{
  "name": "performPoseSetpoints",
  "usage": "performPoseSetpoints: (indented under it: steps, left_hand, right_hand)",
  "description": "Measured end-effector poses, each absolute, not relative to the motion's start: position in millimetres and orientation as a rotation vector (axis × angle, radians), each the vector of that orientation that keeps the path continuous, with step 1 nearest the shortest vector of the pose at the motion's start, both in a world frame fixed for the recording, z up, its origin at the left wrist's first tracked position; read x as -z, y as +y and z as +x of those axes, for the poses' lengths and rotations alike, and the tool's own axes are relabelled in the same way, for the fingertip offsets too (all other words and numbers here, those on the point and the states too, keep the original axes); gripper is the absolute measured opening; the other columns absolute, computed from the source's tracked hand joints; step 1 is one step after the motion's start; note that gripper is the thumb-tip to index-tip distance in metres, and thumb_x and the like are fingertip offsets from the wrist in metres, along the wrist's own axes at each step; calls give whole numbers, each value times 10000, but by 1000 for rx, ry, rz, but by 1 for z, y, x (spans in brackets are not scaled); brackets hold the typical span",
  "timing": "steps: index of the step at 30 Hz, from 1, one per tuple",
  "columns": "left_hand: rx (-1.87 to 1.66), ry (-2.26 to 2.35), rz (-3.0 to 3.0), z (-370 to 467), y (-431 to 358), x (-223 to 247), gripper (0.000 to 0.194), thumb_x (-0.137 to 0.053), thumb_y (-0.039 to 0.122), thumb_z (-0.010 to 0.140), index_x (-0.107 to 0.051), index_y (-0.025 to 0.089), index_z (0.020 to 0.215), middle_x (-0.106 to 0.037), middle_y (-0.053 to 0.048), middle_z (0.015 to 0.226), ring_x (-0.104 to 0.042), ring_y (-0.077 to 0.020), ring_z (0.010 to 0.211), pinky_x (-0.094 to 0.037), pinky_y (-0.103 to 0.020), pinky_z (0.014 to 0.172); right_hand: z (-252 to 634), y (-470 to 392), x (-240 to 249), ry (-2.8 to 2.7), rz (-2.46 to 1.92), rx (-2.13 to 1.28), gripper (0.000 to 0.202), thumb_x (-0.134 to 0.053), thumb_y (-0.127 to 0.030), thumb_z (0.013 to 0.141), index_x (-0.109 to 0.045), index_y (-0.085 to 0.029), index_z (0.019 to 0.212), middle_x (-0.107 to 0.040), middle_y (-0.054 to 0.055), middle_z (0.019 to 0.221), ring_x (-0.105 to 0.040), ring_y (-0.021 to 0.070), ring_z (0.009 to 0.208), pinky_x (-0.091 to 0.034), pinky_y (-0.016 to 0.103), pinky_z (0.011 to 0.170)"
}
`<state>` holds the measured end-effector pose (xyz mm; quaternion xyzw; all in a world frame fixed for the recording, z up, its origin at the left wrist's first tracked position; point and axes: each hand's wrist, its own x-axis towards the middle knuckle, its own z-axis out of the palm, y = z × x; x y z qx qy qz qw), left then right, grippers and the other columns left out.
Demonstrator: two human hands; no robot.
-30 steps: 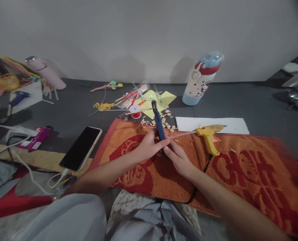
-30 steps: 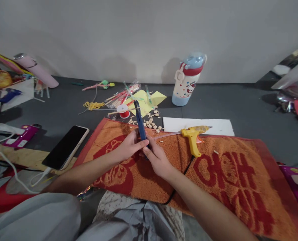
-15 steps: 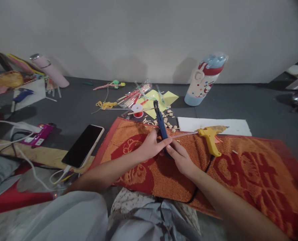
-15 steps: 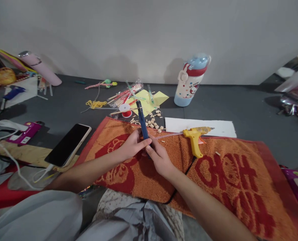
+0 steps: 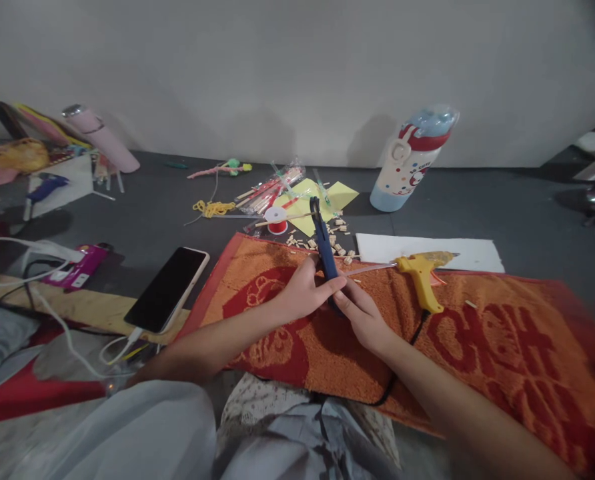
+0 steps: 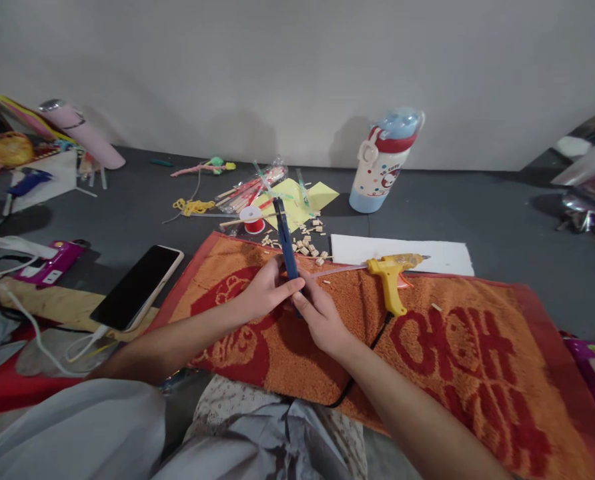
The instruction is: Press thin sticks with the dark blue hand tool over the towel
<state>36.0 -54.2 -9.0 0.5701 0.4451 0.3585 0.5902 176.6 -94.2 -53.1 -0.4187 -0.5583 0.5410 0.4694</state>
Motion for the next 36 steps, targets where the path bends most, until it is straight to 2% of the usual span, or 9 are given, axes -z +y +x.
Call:
performPoseSetpoints:
  steps: [5,10,12,14,17,21,29,36]
  left_hand:
    - [-823,1041,1391,36,-55,8,309,-661,343,768,-470,163,930,-552,-41,893,-553,-176,850,-470,-328,783]
    - [-735,1147,1681,28,-51,9,383,-584,465,828,-490,165,1046,-619,-71,973,-597,-195,836,-483,-344,753]
    - [-724,1218,1904,21,-47,11,357,-507,471,876,-499,163,1058,-638,-75,941,-604,-203,813,-477,-362,757]
    - [-824,1241,2108,14,-41,13,305,-472,409,904,-491,160,1079,-638,-80,930,-610,-204,842,-479,-357,775]
    - [-1181,1238,2384,5,-30,14,193,-465,262,910,-486,170,1078,-622,-86,970,-596,-192,933,-479,-336,830]
    - [-1510,1322,2597,-6,-16,11,186,-487,173,888,-489,177,1073,-603,-108,1026,-553,-216,1028,-451,-384,908]
    - [-1435,1579,2689,-22,-1,8,127,-480,183,885,-565,186,980,-653,-81,953,-597,-218,928,-462,-393,844]
    - [-1527,1437,2720,-27,7,9,156,-481,261,924,-618,188,908,-679,-63,866,-608,-192,863,-480,-359,808]
  right_hand:
    - [176,-96,54,-1371,-1080,-1279,631,-536,-640,850,-563,-218,1319,-637,99,1314,-580,294,1207,-432,462,1051]
    - [178,-98,51,-1422,-1172,-1216,609,-484,-629,881,-555,-196,1302,-718,95,1045,-655,282,982,-521,438,882]
    - [181,-97,50,-1454,-1205,-1170,608,-473,-608,896,-525,-191,1334,-705,107,1094,-648,288,1010,-511,448,900]
    - [184,-96,50,-1497,-1238,-1105,604,-460,-591,907,-499,-191,1358,-675,126,1196,-630,300,1082,-482,474,956]
    - [186,-95,50,-1589,-1307,-976,600,-433,-570,922,-482,-172,1369,-617,161,1312,-578,324,1198,-431,517,1028]
    - [187,-97,48,-1754,-1351,-822,576,-398,-507,948,-427,-153,1402,-592,187,1342,-568,328,1224,-458,521,1007]
    - [187,-101,40,-1935,-1377,-599,527,-371,-436,966,-374,-137,1401,-609,216,1269,-609,334,1138,-524,508,918]
    - [187,-104,39,-1998,-1339,-529,533,-342,-448,979,-334,-160,1428,-590,209,1273,-590,330,1155,-514,510,938]
